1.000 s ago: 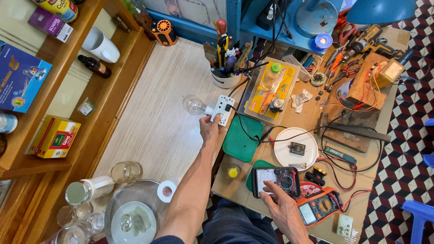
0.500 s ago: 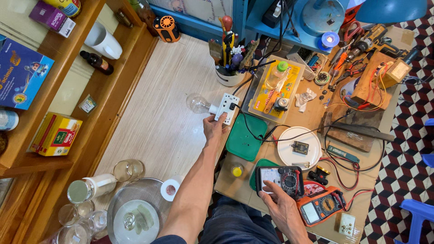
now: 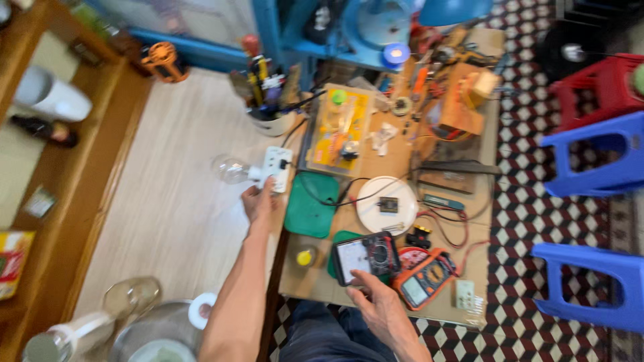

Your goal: The person plugs a power strip into a wall socket and connects a light bulb to test the circuit. They then use a multimeter to measure voltage on a transformer and other components on the workbench.

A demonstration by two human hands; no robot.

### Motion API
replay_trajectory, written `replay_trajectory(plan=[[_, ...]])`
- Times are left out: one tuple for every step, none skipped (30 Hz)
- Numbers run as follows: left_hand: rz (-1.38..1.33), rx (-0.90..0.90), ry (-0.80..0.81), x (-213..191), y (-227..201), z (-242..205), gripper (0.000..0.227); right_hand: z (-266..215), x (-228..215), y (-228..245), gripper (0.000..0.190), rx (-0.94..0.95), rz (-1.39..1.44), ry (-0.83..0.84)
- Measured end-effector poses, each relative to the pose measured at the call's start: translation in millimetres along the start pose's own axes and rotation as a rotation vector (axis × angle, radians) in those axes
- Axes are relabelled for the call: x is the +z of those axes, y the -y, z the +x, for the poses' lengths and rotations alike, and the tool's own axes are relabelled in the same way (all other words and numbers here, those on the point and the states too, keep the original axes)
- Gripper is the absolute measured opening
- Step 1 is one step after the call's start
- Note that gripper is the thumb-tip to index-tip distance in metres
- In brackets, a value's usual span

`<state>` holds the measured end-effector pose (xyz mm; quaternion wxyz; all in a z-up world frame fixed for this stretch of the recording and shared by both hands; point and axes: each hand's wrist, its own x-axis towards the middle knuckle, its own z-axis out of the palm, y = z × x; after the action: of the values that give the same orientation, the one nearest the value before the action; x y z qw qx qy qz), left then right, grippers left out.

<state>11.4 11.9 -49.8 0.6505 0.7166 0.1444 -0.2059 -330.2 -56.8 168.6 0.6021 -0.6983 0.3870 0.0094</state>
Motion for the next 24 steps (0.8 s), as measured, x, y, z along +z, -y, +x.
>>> replay_trajectory(plan=[[0.001,0.005,-0.124,-3.2,-9.5,-8.5,0.065,-7.5,-8.8,-2.7,0.041,-0.039,-0.001,-0.028],[-0.128,0.097,-0.105,-7.9,-20.9,-25.9,0.057,-16.4,-18.7,-4.5,0.039,-0.079,-0.003,-0.056],[0.035,0.255,-0.215,-15.2,-36.3,-50.8,0.045,-22.3,-30.6,-6.2,0.037,-0.125,-0.004,-0.066],[-0.090,0.305,-0.192,-10.5,-53.9,-76.9,0.038,-30.0,-47.0,-8.7,0.035,-0.049,0.030,-0.097],[-0.209,0.351,-0.181,-11.2,-71.9,-105.1,0.032,-41.0,-62.4,-12.4,0.032,0.027,0.068,-0.112],[-0.174,0.390,-0.150,-8.5,-86.4,-137.2,0.028,-50.1,-77.5,-17.9,0.031,0.104,0.108,-0.125],[-0.138,0.429,-0.123,-1.6,-95.6,-173.2,0.026,-57.3,-93.7,-26.1,0.026,0.129,0.133,-0.174],[-0.101,0.469,-0.097,9.3,-101.3,-208.9,0.024,-66.2,-111.8,-37.3,0.024,0.153,0.159,-0.222],[-0.080,0.452,-0.038,21.5,-102.1,-246.1,0.023,-77.8,-130.6,-50.9,0.024,0.180,0.185,-0.265],[-0.058,0.435,0.022,39.5,-97.3,-282.4,0.023,-89.7,-150.1,-66.9,0.025,0.156,0.156,-0.302],[-0.063,0.411,0.126,60.3,-86.9,-317.2,0.024,-101.3,-170.5,-85.5,0.027,0.132,0.126,-0.333],[-0.065,0.386,0.229,79.9,-72.6,-351.8,0.026,-113.1,-191.6,-105.5,0.030,0.109,0.095,-0.365],[-0.054,0.332,0.321,103.7,-54.7,-387.2,0.026,-124.8,-214.2,-125.9,0.034,0.155,0.156,-0.390],[-0.041,0.277,0.412,129.6,-35.0,-422.7,0.026,-135.4,-236.5,-146.0,0.037,0.200,0.217,-0.414],[-0.033,0.282,0.523,155.3,-13.2,-459.9,0.030,-149.7,-257.6,-166.6,0.040,0.253,0.280,-0.440],[-0.024,0.286,0.635,178.8,5.8,-494.1,0.034,-163.4,-279.0,-185.6,0.041,0.291,0.278,-0.464],[-0.013,0.203,0.724,202.7,20.9,-526.9,0.038,-180.6,-307.7,-202.1,0.043,0.332,0.264,-0.502],[0.000,0.120,0.812,223.8,32.9,-557.4,0.044,-197.7,-333.9,-217.4,0.045,0.374,0.251,-0.539],[0.023,0.075,0.886,244.0,42.3,-585.2,0.044,-212.7,-355.6,-232.0,0.042,0.297,0.202,-0.589],[0.048,0.030,0.961,263.5,49.5,-609.8,0.047,-230.9,-373.6,-246.8,0.039,0.219,0.154,-0.639],[0.073,0.083,1.012,277.2,55.6,-628.4,0.044,-241.0,-384.7,-260.4,0.036,0.148,0.116,-0.686],[0.098,0.138,1.062,290.0,61.6,-645.2,0.042,-243.5,-400.0,-270.6,0.036,0.207,0.181,-0.668],[0.129,0.185,1.116,298.2,67.3,-658.3,0.042,-248.8,-416.6,-279.0,0.036,0.274,0.248,-0.653],[0.150,0.242,1.113,305.1,71.7,-665.2,0.040,-251.3,-429.5,-284.2,0.038,0.340,0.316,-0.636]])
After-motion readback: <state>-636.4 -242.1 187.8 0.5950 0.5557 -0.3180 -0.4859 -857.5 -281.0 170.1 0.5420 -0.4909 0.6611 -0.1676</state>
